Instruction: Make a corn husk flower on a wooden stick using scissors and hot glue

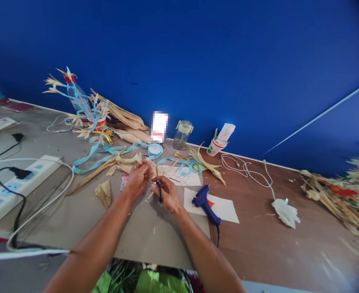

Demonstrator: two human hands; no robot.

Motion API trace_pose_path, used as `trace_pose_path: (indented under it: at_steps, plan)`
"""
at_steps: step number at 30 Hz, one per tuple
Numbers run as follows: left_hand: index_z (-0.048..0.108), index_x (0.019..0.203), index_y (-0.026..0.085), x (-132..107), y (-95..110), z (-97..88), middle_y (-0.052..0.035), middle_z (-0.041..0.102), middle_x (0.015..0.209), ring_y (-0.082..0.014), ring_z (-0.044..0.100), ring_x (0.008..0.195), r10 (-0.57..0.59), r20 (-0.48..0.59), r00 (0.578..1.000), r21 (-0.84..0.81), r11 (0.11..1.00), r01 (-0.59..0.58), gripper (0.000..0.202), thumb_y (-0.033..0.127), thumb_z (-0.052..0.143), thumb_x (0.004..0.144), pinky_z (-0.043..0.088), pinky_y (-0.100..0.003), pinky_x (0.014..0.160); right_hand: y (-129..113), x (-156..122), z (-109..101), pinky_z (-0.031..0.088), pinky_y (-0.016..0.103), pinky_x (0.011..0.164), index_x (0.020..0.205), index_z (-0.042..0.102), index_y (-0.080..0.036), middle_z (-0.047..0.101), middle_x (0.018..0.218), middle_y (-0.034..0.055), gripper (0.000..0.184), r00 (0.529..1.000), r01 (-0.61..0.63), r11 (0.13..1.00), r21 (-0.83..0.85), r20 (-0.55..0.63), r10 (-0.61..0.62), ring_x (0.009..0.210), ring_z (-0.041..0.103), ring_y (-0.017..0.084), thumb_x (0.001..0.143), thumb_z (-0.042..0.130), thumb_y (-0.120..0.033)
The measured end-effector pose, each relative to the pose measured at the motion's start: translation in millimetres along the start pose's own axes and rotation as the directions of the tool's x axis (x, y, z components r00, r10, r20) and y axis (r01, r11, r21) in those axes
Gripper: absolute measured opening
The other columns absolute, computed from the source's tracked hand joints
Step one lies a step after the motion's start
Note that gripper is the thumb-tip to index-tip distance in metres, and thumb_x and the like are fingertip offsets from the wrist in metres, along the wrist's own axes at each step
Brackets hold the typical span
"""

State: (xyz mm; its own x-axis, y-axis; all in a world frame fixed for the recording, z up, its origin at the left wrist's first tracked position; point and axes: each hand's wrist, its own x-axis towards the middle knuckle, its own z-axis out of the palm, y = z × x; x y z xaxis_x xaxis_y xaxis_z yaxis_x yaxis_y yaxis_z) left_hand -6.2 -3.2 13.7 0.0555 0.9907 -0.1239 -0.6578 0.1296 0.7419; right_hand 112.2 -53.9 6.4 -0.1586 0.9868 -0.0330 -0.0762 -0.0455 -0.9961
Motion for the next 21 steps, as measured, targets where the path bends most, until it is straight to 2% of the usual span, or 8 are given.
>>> trace_pose_path:
  at_steps: [11,21]
  plan:
    - [0.047,0.062,0.017,-1.8,-0.4,1.8,0.0101,0.03,0.046,-0.0034,0.028,0.041,-0.038,0.003,0.999,0.05,0.998,0.038,0.026,0.022,0.072,0.064,0.029,-0.019,0.044,-2.8,-0.3,0.6,0.032,0.02,0.05,0.088,0.062,-0.018,0.05,0.064,-0.0041,0.031,1.0,-0.025,0.999,0.032,-0.006,0.026,0.054,0.041,0.009,0.065,0.069,-0.038]
    - [0.042,0.059,0.017,-1.5,0.1,1.3,0.0102,0.029,0.046,-0.0034,0.028,0.04,-0.036,0.023,0.999,0.058,0.998,0.035,0.031,0.024,0.071,0.066,0.031,-0.02,0.045,-1.9,0.2,0.8,0.032,0.021,0.048,0.084,0.061,-0.018,0.048,0.059,-0.0043,0.028,1.0,-0.011,1.0,-0.009,-0.015,0.011,0.052,0.038,0.008,0.067,0.067,-0.039]
